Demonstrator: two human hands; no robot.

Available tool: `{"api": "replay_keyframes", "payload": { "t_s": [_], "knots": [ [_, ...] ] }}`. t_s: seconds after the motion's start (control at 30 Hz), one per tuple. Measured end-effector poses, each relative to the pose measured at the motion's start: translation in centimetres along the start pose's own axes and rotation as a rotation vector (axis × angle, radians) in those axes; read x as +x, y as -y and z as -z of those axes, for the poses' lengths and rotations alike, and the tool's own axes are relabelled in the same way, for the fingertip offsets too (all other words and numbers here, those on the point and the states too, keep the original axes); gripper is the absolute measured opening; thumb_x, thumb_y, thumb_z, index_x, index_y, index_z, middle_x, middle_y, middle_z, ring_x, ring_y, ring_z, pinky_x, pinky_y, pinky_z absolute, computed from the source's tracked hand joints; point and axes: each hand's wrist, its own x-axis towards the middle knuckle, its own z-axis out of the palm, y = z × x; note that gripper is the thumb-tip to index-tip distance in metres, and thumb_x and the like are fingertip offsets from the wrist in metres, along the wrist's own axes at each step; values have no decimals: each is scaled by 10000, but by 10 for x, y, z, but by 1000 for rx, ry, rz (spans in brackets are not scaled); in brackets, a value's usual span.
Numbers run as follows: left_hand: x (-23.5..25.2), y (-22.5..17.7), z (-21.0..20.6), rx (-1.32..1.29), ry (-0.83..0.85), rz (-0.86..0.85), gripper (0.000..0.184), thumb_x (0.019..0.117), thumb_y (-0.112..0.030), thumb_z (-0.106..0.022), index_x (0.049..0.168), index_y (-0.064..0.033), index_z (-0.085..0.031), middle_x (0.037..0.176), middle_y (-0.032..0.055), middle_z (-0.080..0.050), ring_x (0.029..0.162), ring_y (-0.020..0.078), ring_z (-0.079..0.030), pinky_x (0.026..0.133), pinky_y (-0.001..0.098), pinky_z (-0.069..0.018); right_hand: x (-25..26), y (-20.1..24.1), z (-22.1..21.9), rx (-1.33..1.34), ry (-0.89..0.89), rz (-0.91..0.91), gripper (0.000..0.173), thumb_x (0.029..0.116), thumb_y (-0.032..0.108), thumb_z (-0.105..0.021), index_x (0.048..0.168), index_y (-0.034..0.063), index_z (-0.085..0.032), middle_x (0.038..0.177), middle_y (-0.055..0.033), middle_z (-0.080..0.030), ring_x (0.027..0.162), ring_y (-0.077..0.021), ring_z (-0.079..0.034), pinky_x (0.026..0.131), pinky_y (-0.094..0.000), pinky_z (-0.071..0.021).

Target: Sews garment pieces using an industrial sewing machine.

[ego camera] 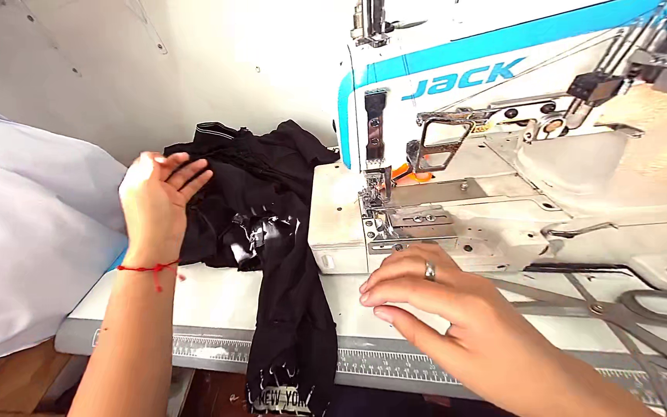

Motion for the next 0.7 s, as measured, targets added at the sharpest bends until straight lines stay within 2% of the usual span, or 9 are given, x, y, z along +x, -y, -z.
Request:
{"api": "replay_keyframes", "payload": {
  "t_s": [0.1, 0.2, 0.3, 0.33, 0.37, 0.47, 0.57, 0.63, 0.7],
  "knots": [
    [-2, -5, 10, 124, 29, -53, 296, 1119, -269, -285, 956, -183, -517, 823, -119, -658, 724, 64, -696, 728, 312, -625, -10, 3, 1, 23, 14, 3, 159, 1040, 251, -584, 1054, 201, -733, 1058, 73, -738, 1105, -44, -635, 1050, -282, -432],
    [-31, 6, 17, 602, 380, 104, 520, 1103, -383, -391, 821, -18, -631, 626, 32, -615, 502, 114, -592, 506, 325, -550, -18, 5, 2, 42, 28, 10, 154, 1042, 252, -580, 1049, 200, -725, 1032, 66, -741, 1088, -53, -640, 1029, -273, -431],
    [-85, 35, -1, 951, 870, 224, 463, 1059, -356, -534, 911, 50, -702, 743, 174, -662, 652, 281, -651, 647, 504, -549, -22, 9, -1, 37, 57, -6, 163, 1040, 268, -581, 1053, 190, -725, 1008, 52, -745, 1053, -64, -654, 995, -270, -456],
    [-105, 43, -3, 916, 888, 45, 424, 1025, -316, -560, 805, 23, -686, 674, 142, -634, 627, 254, -637, 616, 488, -527, -23, 8, -2, 41, 69, -42, 194, 1039, 290, -583, 1057, 168, -733, 994, 35, -749, 1011, -69, -668, 952, -265, -484],
    [-120, 46, -1, 773, 838, -145, 402, 1005, -308, -556, 720, -44, -658, 610, 38, -589, 573, 122, -582, 559, 349, -492, -24, 6, -2, 56, 98, -111, 255, 1043, 331, -570, 1073, 139, -735, 986, 15, -751, 963, -70, -683, 892, -256, -518],
    [-147, 18, 2, 198, 887, -305, 395, 1067, -342, -537, 754, -110, -601, 670, -75, -599, 665, -93, -566, 622, 109, -468, -27, 4, -2, 363, 320, -535, 542, 1072, 499, -439, 1289, 51, -653, 1113, -38, -744, 967, -87, -712, 841, -272, -581],
    [-187, 1, -12, -5, 1167, -286, 447, 1043, -231, -584, 653, -43, -475, 572, 54, -471, 551, 69, -490, 533, 191, -397, -28, 9, -19, 764, 480, -817, 592, 1065, 517, -408, 1393, 44, -545, 1166, -51, -697, 1004, -120, -698, 877, -344, -589],
    [-207, 5, -19, 32, 1331, -248, 398, 1009, -181, -610, 670, 24, -571, 581, 129, -544, 558, 176, -556, 549, 286, -457, -34, 12, -39, 801, 476, -824, 376, 1050, 358, -539, 1233, 39, -614, 999, -21, -684, 872, -59, -661, 792, -279, -561],
    [-217, 14, -16, 35, 1377, -184, 307, 1014, -184, -610, 848, 60, -694, 724, 158, -681, 693, 184, -674, 679, 295, -547, -44, 14, -55, 710, 404, -752, 217, 1022, 206, -580, 1106, 24, -665, 868, -11, -663, 760, -23, -610, 706, -222, -513]
  ]
}}
